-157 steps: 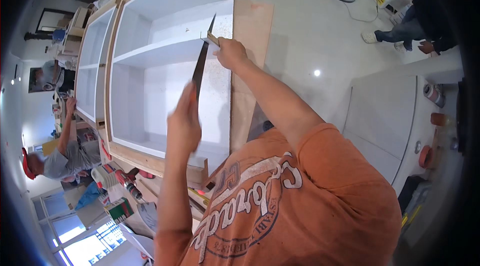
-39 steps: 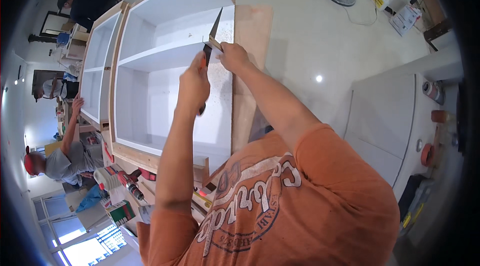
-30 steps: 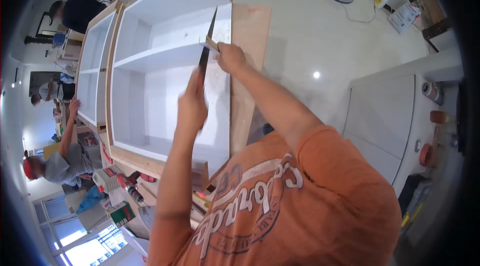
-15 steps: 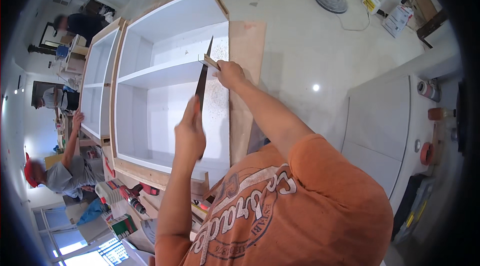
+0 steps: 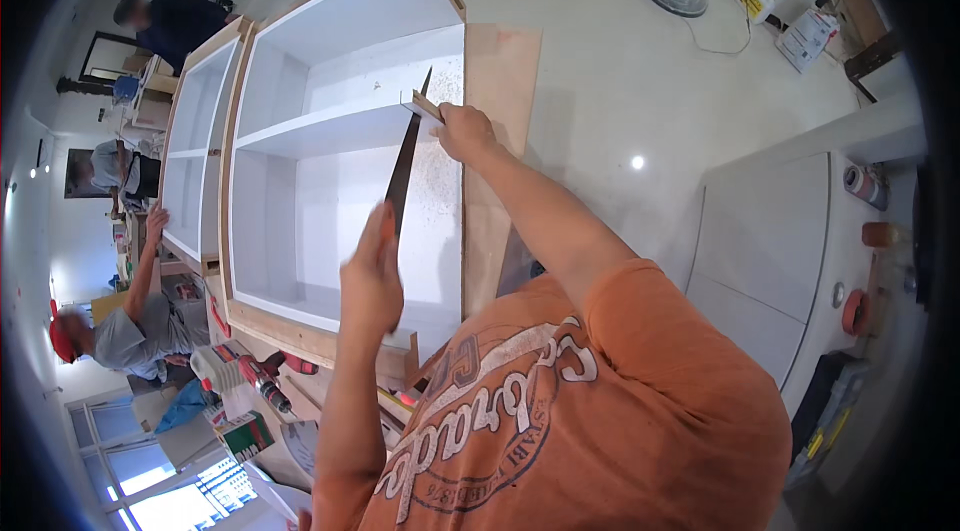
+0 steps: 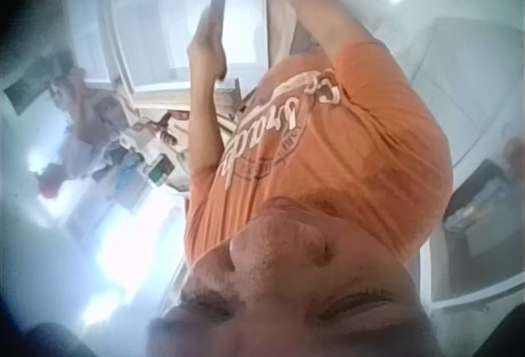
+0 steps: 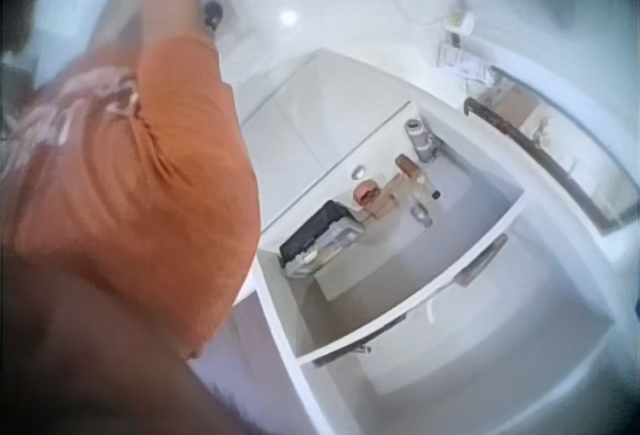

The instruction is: The person uses a hand saw to cut a wooden frame attached to a white cabinet carcass. They repeatedly saw along the edge of the frame, pause to inspect the cut, and then continue sawing. Other workers are visible in the background.

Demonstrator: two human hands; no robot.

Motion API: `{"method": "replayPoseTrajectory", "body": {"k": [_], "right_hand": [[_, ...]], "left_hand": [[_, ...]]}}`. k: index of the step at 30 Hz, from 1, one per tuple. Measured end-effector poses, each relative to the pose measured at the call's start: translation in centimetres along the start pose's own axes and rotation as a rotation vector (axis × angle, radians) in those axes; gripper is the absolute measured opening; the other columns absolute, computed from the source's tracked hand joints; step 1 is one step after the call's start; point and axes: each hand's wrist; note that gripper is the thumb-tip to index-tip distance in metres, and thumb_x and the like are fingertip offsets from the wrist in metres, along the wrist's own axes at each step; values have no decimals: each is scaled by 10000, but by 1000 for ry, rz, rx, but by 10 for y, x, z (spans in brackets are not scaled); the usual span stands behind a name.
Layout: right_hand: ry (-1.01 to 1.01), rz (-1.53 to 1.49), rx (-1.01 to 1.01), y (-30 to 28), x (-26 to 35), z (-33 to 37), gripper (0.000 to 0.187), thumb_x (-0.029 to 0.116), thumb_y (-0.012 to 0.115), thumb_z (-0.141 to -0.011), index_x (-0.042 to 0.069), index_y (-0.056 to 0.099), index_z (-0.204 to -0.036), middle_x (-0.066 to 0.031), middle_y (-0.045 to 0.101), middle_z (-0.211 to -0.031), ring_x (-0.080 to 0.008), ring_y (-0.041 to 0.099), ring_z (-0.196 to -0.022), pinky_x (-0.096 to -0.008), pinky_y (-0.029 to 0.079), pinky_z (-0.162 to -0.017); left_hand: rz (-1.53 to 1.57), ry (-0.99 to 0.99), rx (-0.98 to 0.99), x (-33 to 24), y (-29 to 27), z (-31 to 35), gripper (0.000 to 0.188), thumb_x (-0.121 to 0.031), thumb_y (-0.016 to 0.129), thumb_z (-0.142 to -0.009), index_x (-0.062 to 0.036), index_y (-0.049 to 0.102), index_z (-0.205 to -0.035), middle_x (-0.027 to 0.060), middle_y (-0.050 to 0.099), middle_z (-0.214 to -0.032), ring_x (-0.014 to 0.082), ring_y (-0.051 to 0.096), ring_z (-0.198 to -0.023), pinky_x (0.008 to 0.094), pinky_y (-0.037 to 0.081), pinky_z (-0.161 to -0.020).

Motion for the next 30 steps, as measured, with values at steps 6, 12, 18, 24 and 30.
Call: {"method": "replayPoseTrajectory", "body": {"k": [6,12,18,24,30], "right_hand": [[-96,-48,-64,17,2,-1,301,316,723,-894,34,656,-975,-230,708,-919,-409,690,-926,-512,527,-828],[-28,-3,-17,0,0,1,255,278,707,-900,55,671,-1017,-218,721,-985,-398,698,-955,-501,542,-849],[-87,23,-51,18,-9,-4,248,269,712,-892,50,664,-999,-214,719,-965,-405,696,-931,-509,542,-832],[-101,-14,-85,16,-5,-1,244,268,730,-881,56,650,-971,-214,709,-900,-417,690,-895,-519,537,-813],[-97,-90,-33,4,-23,9,324,228,712,-890,43,621,-1139,-215,669,-1140,-397,640,-1080,-493,510,-923]], "left_hand": [[-19,-128,-7,11,42,-82,412,-96,477,-1031,-61,500,-1441,329,672,-967,515,647,-901,519,504,-740],[-6,-127,25,-9,21,-31,429,-37,491,-1018,-54,498,-1447,337,645,-1160,481,649,-1047,463,551,-838],[-19,-163,45,11,39,-35,448,-29,463,-1023,-60,467,-1469,311,665,-1155,493,646,-1039,479,549,-816],[83,-50,-123,42,82,-79,493,-94,496,-1024,-86,419,-1510,306,690,-1076,479,684,-940,498,535,-776],[151,-389,150,4,57,-84,547,-122,515,-1021,-164,373,-1547,347,668,-1106,481,681,-998,478,558,-827]]}}
Point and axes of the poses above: each hand's wrist, its own z-axis away from the middle knuckle, its own y-axis out of the palm, x = y × z
